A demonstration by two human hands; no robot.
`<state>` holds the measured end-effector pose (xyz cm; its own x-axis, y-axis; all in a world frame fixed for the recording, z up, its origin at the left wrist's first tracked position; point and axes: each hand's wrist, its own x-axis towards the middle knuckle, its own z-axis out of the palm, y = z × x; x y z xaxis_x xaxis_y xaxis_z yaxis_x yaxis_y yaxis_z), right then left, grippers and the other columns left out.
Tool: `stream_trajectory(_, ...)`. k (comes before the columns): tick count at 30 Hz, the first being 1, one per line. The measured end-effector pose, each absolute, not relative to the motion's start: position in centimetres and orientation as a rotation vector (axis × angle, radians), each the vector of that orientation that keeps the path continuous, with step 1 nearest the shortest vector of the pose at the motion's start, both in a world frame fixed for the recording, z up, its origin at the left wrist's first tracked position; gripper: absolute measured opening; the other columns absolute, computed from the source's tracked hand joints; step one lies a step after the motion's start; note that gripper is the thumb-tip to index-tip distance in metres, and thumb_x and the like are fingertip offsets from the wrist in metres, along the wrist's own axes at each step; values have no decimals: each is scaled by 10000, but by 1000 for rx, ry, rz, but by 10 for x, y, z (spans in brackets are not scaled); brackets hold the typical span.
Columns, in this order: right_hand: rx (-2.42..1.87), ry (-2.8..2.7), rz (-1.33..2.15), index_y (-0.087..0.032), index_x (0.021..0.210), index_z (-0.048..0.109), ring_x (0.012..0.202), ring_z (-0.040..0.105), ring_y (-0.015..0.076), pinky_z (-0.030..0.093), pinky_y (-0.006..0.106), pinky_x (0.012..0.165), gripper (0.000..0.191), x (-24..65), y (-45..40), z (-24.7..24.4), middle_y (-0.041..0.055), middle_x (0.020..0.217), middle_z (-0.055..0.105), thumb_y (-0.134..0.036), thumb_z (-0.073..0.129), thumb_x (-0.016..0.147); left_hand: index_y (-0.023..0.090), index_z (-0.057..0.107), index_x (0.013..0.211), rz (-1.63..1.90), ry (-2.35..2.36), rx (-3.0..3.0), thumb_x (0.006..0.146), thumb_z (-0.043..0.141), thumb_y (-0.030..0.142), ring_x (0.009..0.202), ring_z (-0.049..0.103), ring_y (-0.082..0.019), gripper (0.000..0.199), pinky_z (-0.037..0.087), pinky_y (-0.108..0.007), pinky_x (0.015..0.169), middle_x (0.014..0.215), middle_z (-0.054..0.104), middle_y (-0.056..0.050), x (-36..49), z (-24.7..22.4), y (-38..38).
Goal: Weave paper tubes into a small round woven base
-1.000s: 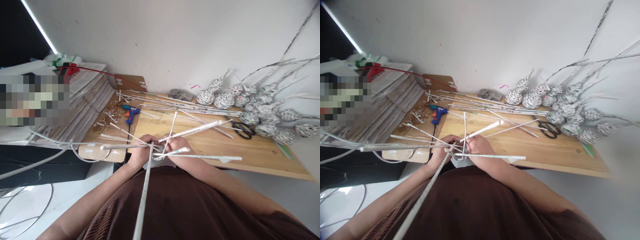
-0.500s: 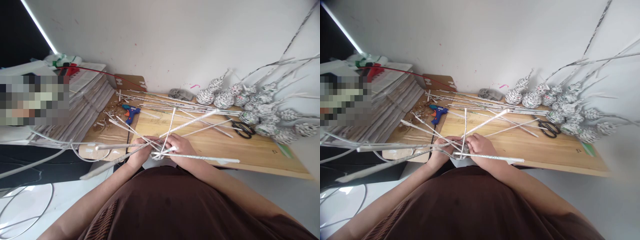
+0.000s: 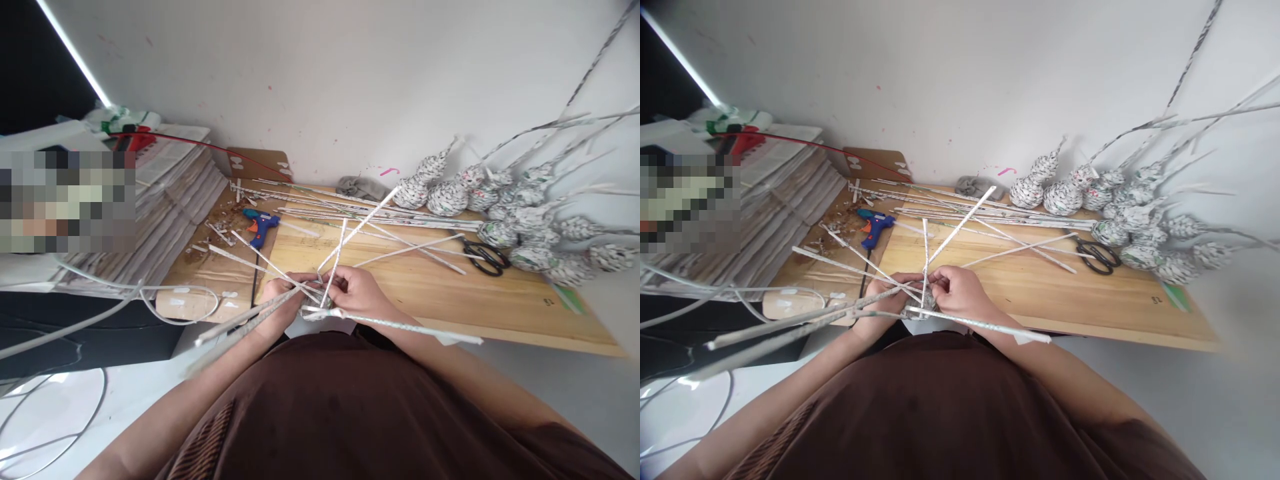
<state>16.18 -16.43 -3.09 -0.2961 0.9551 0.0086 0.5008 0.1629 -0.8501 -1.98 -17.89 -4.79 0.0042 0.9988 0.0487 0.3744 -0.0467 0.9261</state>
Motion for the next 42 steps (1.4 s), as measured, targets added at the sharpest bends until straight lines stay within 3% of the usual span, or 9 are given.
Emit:
stream_trajectory(4, -1385, -1922, 1109, -173, 881, 699, 576, 553, 101, 407, 218, 570, 168, 162, -162, -22, -12, 682, 657, -140, 566, 784, 199, 781, 923, 890, 1525, 1528, 796, 658, 309, 905, 725, -242, 208, 560, -297, 776, 977, 774, -78, -22, -40, -180)
stream_trajectory(12, -1384, -1965, 1135, -177, 868, 674, 573, 533, 92, 400, 212, 567, 81, 160, -161, -19, -28, 678, 633, -185, 624, 805, 182, 781, 930, 1015, 1481, 1569, 812, 660, 274, 812, 728, -237, 193, 561, -293, 682, 936, 774, -86, -23, -56, -180)
stream_trajectory(22, -1297, -2228, 762, -200, 946, 739, 861, 672, 177, 490, 283, 811, 267, 168, -158, -19, 56, 961, 727, -70, 555, 802, 192, 778, 933, 1048, 1443, 1633, 825, 667, 279, 856, 725, -232, 178, 576, -328, 764, 919, 775, -85, -23, -62, -179)
stream_trajectory(32, -1253, -2272, 451, -197, 962, 703, 921, 656, 209, 482, 297, 833, 215, 167, -167, -35, 77, 950, 719, -126, 520, 874, 180, 769, 877, 1041, 1299, 1687, 833, 633, 264, 865, 721, -235, 166, 575, -316, 771, 918, 769, -80, -22, -55, -174)
stream_trajectory(35, -1299, -2257, 521, -178, 1081, 654, 920, 657, 201, 474, 284, 809, 246, 167, -168, -30, 81, 995, 718, -141, 506, 889, 185, 770, 854, 1073, 1283, 1710, 827, 625, 244, 876, 718, -246, 159, 571, -330, 796, 915, 764, -89, -20, -53, -175)
stream_trajectory(38, -1469, -2240, 630, -188, 1176, 617, 859, 668, 191, 460, 268, 747, 301, 166, -170, -20, 68, 987, 732, -176, 509, 896, 191, 770, 855, 1116, 1361, 1691, 808, 639, 231, 841, 718, -251, 145, 577, -337, 757, 894, 759, -99, -18, -56, -176)
stream_trajectory(42, -1653, -2315, 610, -202, 1057, 682, 727, 653, 183, 410, 265, 653, 249, 164, -174, -9, 57, 847, 740, -259, 469, 943, 178, 766, 876, 1153, 1355, 1533, 784, 685, 273, 872, 721, -266, 155, 578, -308, 672, 869, 763, -102, -13, -60, -178)
